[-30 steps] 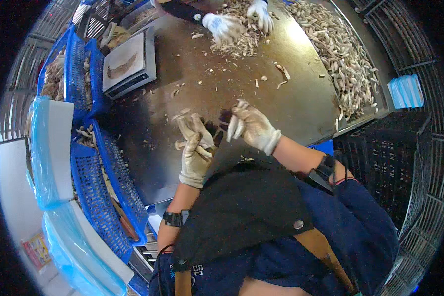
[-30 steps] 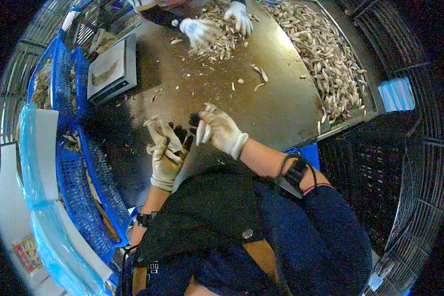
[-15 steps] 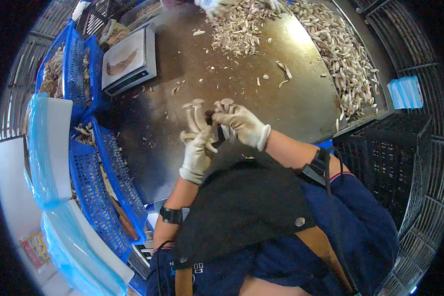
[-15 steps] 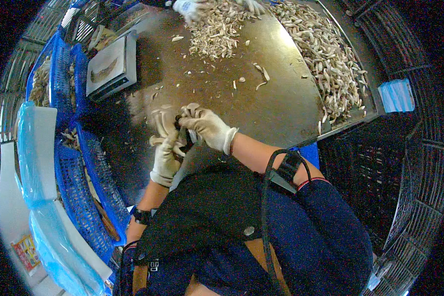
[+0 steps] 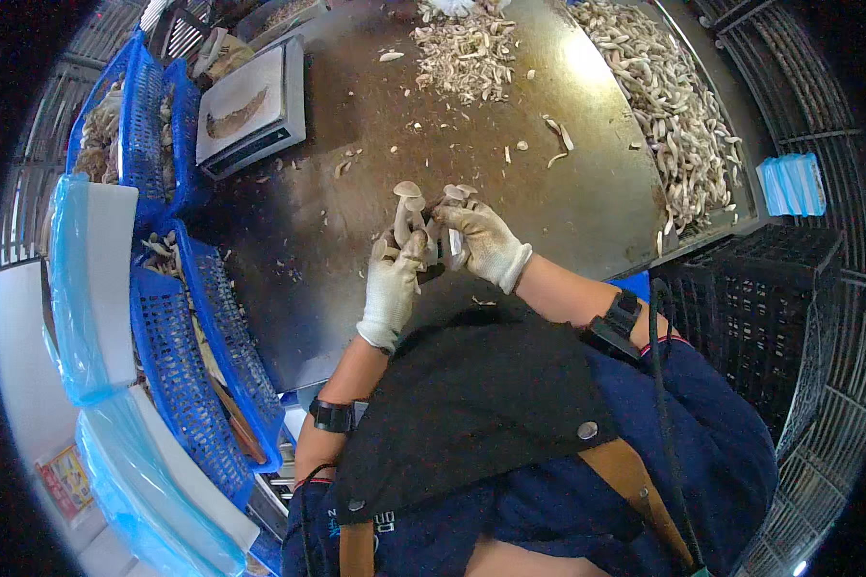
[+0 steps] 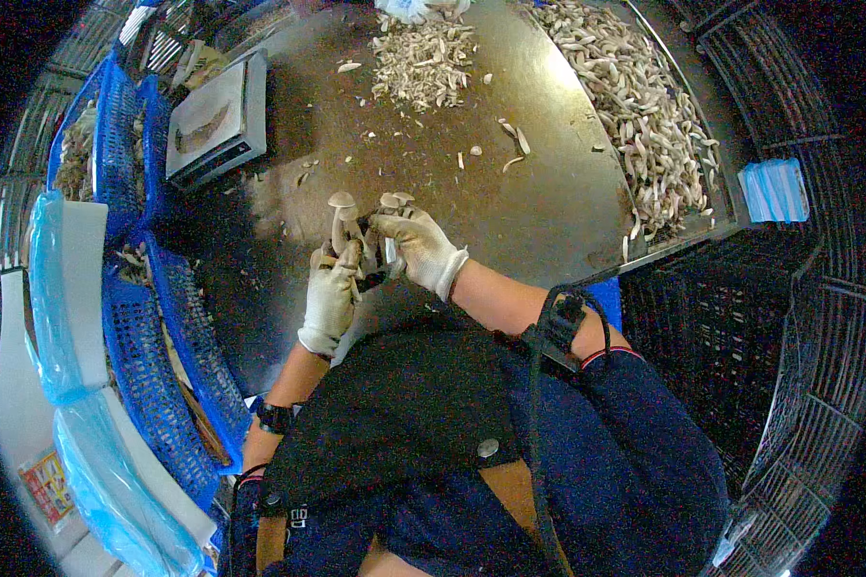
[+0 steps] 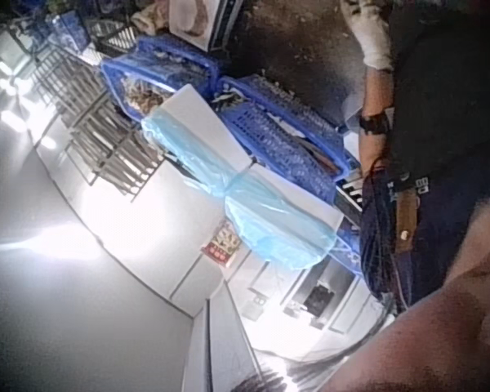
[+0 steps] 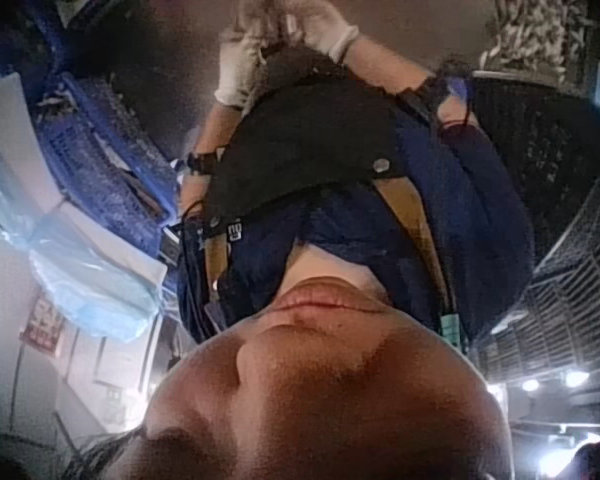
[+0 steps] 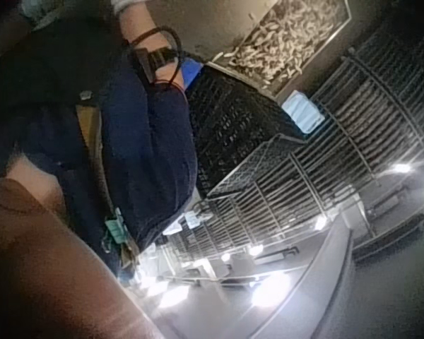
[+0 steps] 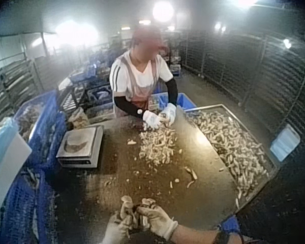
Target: Sorting and cleaning mushrooms on a metal table and placing them into blue crates.
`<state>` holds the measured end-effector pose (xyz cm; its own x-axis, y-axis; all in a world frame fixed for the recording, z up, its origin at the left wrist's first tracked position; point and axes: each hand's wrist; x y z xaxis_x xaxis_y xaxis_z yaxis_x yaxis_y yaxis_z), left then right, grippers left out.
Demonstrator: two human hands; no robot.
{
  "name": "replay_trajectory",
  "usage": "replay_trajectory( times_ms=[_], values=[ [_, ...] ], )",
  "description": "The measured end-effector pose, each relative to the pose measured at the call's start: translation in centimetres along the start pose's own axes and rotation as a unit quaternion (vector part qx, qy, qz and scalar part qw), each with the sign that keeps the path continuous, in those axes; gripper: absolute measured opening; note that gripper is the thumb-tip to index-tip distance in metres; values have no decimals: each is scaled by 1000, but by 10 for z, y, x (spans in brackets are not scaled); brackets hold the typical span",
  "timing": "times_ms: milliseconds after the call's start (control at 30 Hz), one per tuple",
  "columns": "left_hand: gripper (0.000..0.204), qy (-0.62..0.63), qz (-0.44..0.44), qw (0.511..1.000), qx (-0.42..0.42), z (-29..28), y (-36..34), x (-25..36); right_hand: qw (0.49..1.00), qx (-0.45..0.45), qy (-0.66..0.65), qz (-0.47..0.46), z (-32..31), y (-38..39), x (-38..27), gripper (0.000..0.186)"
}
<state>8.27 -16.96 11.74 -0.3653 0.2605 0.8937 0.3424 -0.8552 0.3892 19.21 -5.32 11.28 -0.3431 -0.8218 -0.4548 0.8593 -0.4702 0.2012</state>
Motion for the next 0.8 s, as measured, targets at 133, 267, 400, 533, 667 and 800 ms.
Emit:
replay_trajectory(
  times_ms=[133,267,400,533,667,800],
  values=[
    [26,-225,147,962,51,-1,-4,4,999,20,-16,-32,1,2,-6,17],
    [25,-208,140,967,-44,4,-3,2,991,-51,120,3,5,-2,9,33],
    [24,-249,124,954,-114,-1,-6,6,994,-30,100,-10,0,6,8,62],
    [23,-436,-18,879,-192,9,-6,26,991,1,128,28,-24,14,26,36],
    [38,-386,-79,866,-309,24,-21,34,992,-73,-84,66,-58,24,-1,19],
    [38,-127,-164,940,-270,38,-43,36,852,-89,-501,125,-98,40,-100,17]
  ],
)
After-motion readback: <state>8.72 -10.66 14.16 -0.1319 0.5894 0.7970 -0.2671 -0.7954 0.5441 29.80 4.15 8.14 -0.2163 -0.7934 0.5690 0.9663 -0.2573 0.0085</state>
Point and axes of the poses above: each hand's wrist, its own y-axis away from the middle knuckle, its own z-axis out of the palm, x = y × z, and after that the axes turned 11 degrees about -x, right-handed
